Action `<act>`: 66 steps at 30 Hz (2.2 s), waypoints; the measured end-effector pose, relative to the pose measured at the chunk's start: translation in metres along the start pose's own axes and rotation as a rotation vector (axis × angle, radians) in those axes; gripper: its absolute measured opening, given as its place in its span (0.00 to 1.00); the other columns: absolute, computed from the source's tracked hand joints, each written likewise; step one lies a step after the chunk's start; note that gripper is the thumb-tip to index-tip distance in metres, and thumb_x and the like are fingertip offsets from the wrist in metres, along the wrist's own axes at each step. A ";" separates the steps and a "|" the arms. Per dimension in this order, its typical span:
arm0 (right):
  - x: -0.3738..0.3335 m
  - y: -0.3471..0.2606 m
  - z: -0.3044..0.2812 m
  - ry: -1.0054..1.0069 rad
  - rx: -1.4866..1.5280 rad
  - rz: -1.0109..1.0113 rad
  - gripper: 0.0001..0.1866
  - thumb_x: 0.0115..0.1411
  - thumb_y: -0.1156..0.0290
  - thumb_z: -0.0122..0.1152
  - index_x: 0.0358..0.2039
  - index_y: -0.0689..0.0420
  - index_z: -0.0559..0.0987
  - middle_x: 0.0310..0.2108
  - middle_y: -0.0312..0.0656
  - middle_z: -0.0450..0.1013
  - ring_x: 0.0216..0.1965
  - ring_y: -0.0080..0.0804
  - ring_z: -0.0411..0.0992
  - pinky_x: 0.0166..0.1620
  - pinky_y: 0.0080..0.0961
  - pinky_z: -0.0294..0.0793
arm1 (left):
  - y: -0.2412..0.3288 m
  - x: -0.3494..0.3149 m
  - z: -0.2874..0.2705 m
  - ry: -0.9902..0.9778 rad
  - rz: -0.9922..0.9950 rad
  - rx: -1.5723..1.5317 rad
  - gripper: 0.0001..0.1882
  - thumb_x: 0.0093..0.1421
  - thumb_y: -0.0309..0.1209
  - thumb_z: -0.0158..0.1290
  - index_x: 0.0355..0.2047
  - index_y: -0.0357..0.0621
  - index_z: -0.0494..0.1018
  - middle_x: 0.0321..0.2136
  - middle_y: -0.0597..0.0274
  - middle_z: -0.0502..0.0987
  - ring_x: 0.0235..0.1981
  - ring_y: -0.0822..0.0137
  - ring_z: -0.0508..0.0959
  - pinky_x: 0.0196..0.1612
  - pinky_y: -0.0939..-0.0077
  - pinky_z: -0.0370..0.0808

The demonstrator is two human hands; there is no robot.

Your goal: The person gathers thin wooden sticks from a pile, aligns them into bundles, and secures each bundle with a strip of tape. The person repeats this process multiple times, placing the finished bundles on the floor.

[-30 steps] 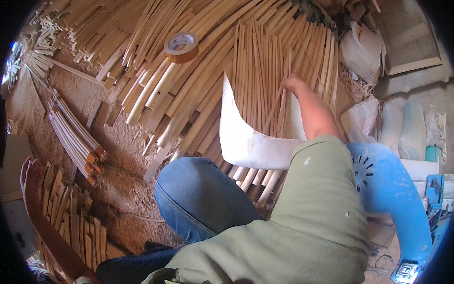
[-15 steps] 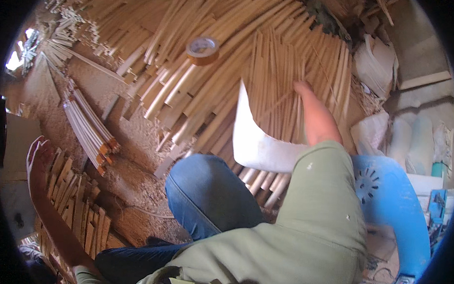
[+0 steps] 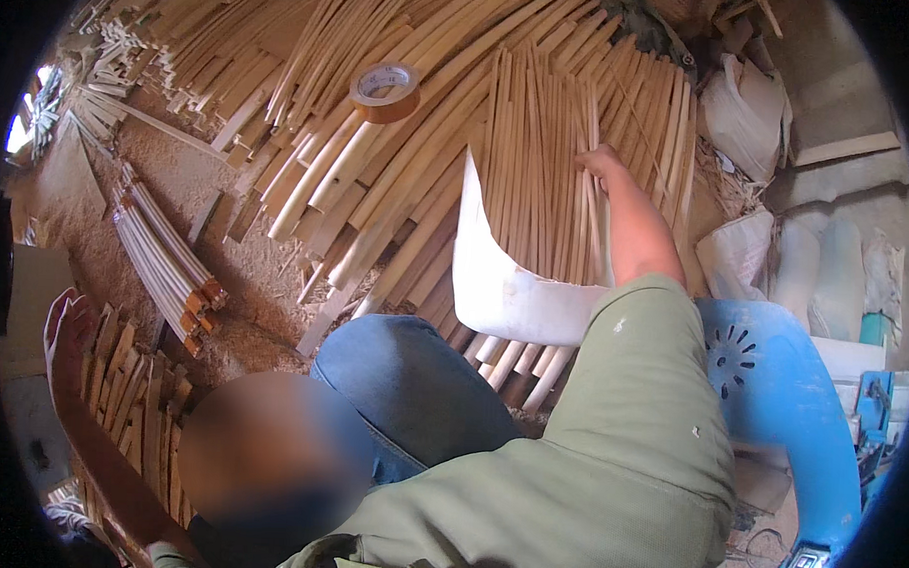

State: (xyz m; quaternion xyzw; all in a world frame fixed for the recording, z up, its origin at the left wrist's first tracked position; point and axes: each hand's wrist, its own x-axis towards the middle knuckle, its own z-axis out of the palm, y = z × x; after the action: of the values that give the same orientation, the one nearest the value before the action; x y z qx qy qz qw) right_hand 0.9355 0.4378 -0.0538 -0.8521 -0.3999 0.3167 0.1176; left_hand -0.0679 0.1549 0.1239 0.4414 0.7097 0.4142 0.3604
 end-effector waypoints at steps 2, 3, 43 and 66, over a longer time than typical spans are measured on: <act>-0.010 0.000 -0.010 -0.054 0.288 -0.017 0.18 0.55 0.72 0.69 0.45 0.69 0.83 0.36 0.53 0.81 0.38 0.50 0.82 0.42 0.44 0.87 | -0.007 0.003 -0.004 0.005 0.010 0.015 0.30 0.75 0.48 0.55 0.70 0.44 0.71 0.61 0.51 0.79 0.61 0.59 0.80 0.69 0.59 0.73; -0.015 -0.003 -0.014 -0.072 0.406 -0.003 0.17 0.56 0.73 0.70 0.44 0.68 0.83 0.34 0.51 0.80 0.36 0.48 0.82 0.40 0.44 0.87 | -0.011 0.004 -0.006 0.007 0.017 0.039 0.31 0.75 0.48 0.55 0.70 0.44 0.70 0.62 0.51 0.78 0.61 0.59 0.80 0.69 0.59 0.73; -0.012 -0.030 0.004 -0.106 -0.151 0.062 0.14 0.64 0.73 0.67 0.46 0.69 0.83 0.42 0.56 0.81 0.35 0.51 0.82 0.35 0.49 0.84 | -0.012 0.006 0.003 0.027 -0.013 0.154 0.30 0.76 0.49 0.54 0.70 0.45 0.70 0.60 0.55 0.80 0.60 0.63 0.80 0.69 0.62 0.72; -0.037 -0.092 0.072 0.005 -0.663 -0.191 0.38 0.65 0.42 0.62 0.65 0.59 0.80 0.65 0.55 0.77 0.65 0.53 0.75 0.68 0.43 0.73 | 0.000 0.000 0.008 -0.004 0.014 0.041 0.28 0.75 0.47 0.57 0.68 0.47 0.73 0.55 0.62 0.82 0.54 0.70 0.83 0.61 0.71 0.77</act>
State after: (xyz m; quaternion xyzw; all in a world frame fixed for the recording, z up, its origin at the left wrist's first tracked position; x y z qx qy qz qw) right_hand 0.8165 0.4662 -0.0511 -0.8033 -0.5589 0.1549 -0.1357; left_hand -0.0611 0.1574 0.1206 0.4546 0.7141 0.4014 0.3498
